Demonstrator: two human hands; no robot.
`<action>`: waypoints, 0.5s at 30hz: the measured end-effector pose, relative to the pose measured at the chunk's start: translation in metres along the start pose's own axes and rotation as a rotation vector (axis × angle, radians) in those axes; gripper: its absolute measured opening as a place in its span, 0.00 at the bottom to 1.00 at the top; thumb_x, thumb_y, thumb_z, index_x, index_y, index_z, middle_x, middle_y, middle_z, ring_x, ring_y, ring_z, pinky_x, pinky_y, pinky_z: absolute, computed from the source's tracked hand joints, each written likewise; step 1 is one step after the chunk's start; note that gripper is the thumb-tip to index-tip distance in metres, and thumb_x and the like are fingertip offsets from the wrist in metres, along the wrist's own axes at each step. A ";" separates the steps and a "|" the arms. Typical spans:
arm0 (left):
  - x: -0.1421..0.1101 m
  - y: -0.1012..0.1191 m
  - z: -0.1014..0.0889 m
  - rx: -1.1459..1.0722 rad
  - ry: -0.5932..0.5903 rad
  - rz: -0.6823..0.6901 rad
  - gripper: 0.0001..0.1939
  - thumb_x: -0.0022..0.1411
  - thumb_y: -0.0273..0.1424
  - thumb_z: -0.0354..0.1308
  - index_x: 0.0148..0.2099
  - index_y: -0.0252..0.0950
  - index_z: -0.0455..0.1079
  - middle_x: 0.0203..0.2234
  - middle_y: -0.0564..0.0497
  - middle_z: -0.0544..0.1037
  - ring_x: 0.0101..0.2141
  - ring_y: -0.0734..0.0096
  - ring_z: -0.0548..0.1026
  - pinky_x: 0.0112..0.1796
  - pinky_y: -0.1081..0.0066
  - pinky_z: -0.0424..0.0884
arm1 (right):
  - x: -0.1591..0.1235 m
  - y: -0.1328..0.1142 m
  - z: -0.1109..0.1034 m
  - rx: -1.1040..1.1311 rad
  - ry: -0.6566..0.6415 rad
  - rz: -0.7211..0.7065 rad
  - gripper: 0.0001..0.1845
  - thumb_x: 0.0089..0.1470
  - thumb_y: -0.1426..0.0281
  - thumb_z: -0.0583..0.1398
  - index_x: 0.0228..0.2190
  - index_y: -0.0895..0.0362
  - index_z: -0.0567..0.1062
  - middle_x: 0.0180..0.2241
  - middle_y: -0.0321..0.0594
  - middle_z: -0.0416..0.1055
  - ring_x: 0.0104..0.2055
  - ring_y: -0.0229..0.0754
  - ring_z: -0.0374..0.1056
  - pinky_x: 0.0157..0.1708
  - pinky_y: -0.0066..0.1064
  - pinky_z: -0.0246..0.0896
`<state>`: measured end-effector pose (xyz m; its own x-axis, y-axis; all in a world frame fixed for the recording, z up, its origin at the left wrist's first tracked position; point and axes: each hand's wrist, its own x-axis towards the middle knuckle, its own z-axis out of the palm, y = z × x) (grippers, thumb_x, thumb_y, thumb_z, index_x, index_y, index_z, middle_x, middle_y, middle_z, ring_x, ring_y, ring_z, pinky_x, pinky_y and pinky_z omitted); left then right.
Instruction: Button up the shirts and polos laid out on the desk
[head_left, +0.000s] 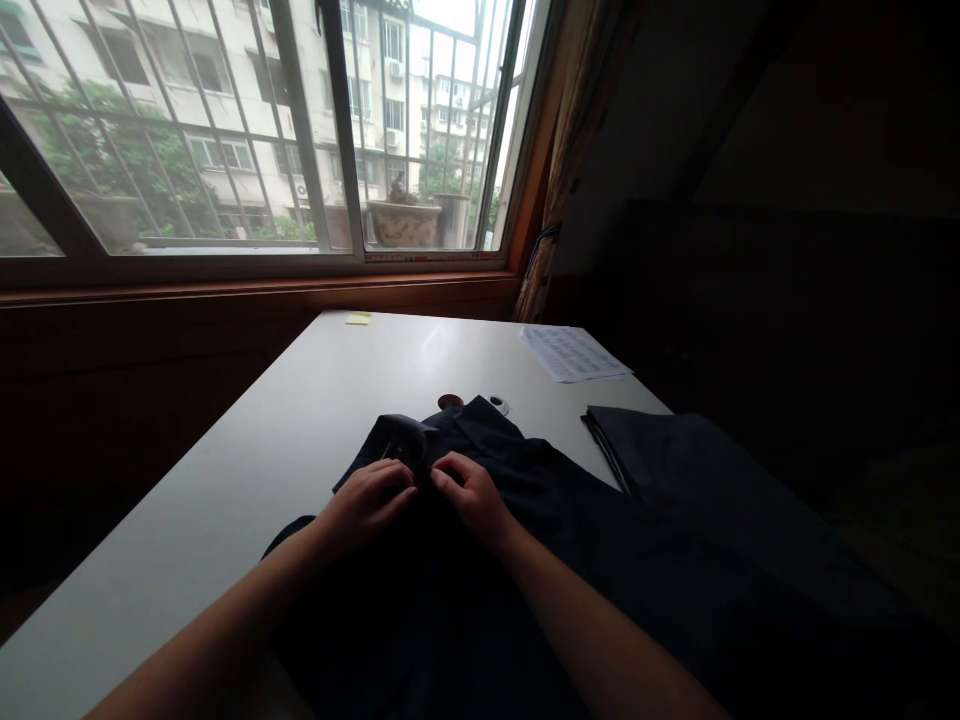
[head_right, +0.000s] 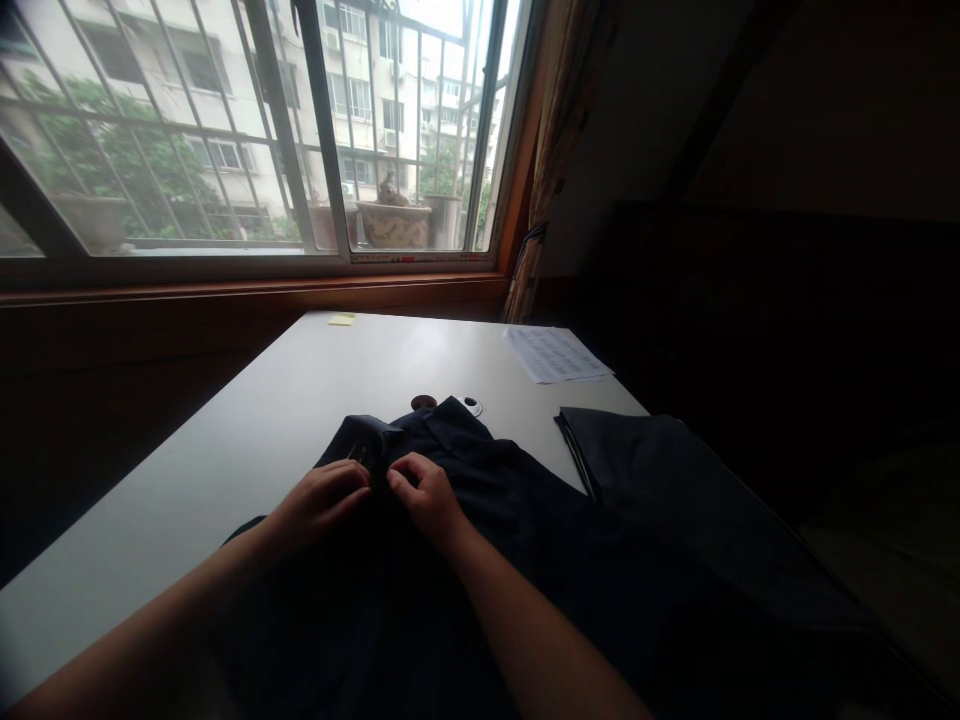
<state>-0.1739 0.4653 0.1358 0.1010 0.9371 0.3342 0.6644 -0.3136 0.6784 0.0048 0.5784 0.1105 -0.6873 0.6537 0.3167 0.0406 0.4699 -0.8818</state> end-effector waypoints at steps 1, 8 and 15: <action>0.000 0.001 -0.001 -0.007 -0.009 -0.024 0.11 0.69 0.34 0.50 0.39 0.36 0.71 0.34 0.47 0.76 0.36 0.67 0.74 0.38 0.70 0.70 | 0.000 -0.001 0.000 0.011 -0.002 0.009 0.07 0.58 0.68 0.58 0.31 0.56 0.75 0.31 0.36 0.72 0.36 0.40 0.68 0.39 0.30 0.62; 0.000 -0.003 0.003 -0.039 0.050 -0.174 0.10 0.67 0.37 0.54 0.46 0.39 0.67 0.33 0.52 0.79 0.33 0.68 0.76 0.34 0.71 0.71 | 0.000 -0.003 -0.001 0.036 -0.049 0.042 0.08 0.58 0.66 0.59 0.31 0.56 0.75 0.30 0.35 0.71 0.35 0.40 0.67 0.38 0.29 0.61; 0.001 -0.003 0.006 0.033 0.044 -0.166 0.09 0.65 0.34 0.55 0.45 0.39 0.72 0.32 0.51 0.79 0.32 0.69 0.77 0.34 0.72 0.71 | 0.000 0.000 0.000 0.043 -0.063 0.016 0.08 0.58 0.66 0.59 0.31 0.56 0.76 0.31 0.35 0.72 0.36 0.40 0.68 0.39 0.29 0.61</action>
<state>-0.1718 0.4685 0.1303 -0.0440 0.9676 0.2485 0.6931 -0.1495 0.7051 0.0051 0.5779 0.1108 -0.7309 0.6217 0.2816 0.0214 0.4333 -0.9010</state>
